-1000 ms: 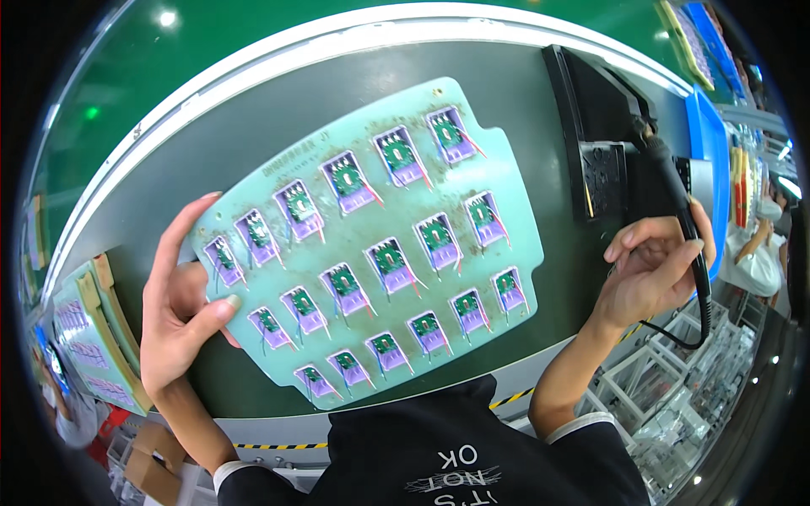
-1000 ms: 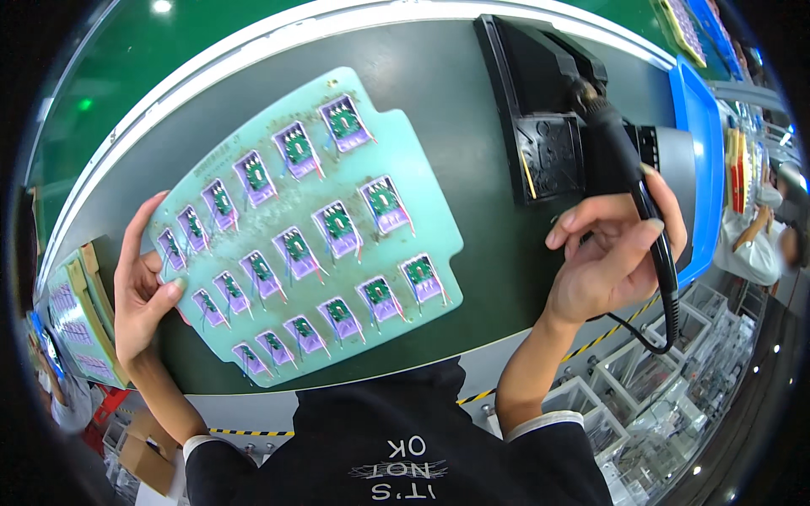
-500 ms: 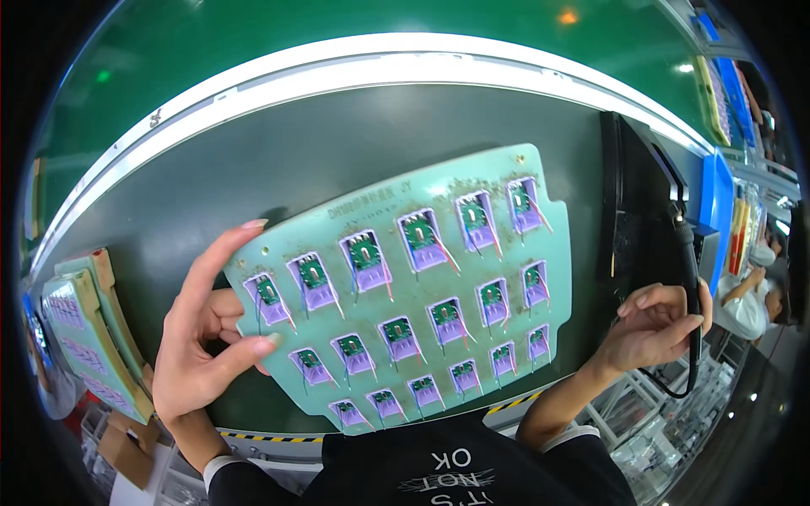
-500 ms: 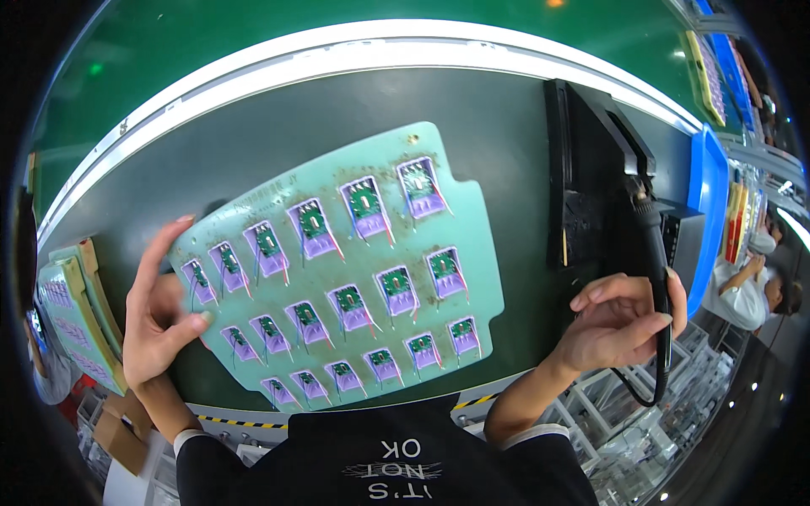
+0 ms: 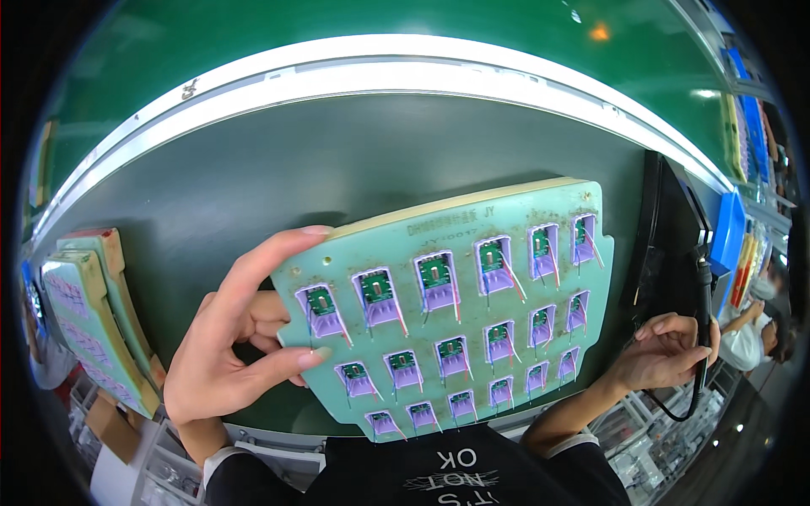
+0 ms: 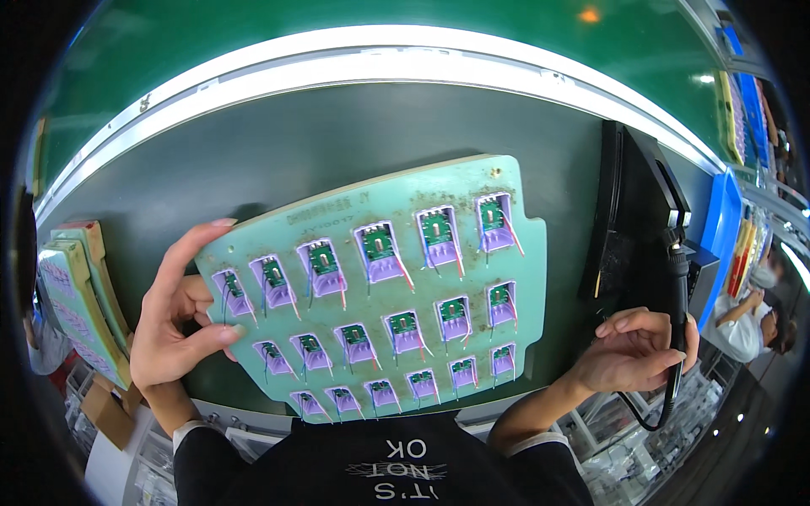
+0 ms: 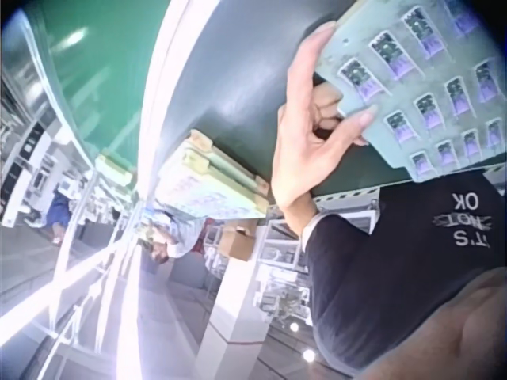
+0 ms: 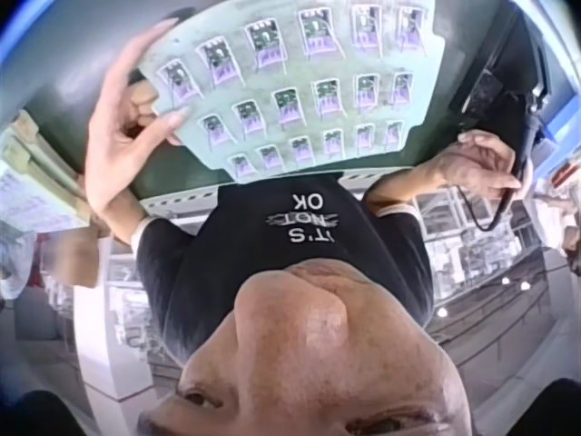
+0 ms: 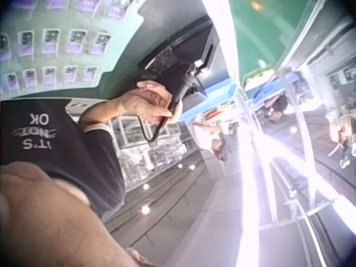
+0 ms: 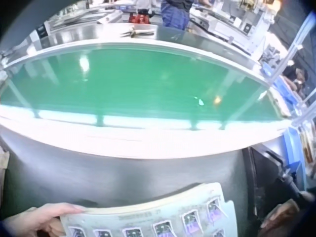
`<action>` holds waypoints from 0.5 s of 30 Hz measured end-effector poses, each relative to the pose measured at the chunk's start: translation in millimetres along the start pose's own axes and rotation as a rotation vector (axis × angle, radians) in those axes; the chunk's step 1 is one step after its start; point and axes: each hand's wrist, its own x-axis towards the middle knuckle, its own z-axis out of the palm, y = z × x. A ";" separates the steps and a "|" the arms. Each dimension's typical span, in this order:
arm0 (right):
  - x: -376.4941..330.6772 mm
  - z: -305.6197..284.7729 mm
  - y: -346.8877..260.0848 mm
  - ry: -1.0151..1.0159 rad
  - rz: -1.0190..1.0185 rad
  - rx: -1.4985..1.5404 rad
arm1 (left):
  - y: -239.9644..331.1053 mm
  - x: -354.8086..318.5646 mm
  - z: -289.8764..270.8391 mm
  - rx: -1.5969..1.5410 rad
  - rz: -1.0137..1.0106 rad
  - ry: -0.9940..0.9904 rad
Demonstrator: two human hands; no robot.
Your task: Soldering electronic components onto a circuit board panel at a factory workstation.
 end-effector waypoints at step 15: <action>0.4 -4.6 -0.7 -0.027 0.002 0.029 | 2.4 0.9 -1.9 -0.099 -0.068 -0.072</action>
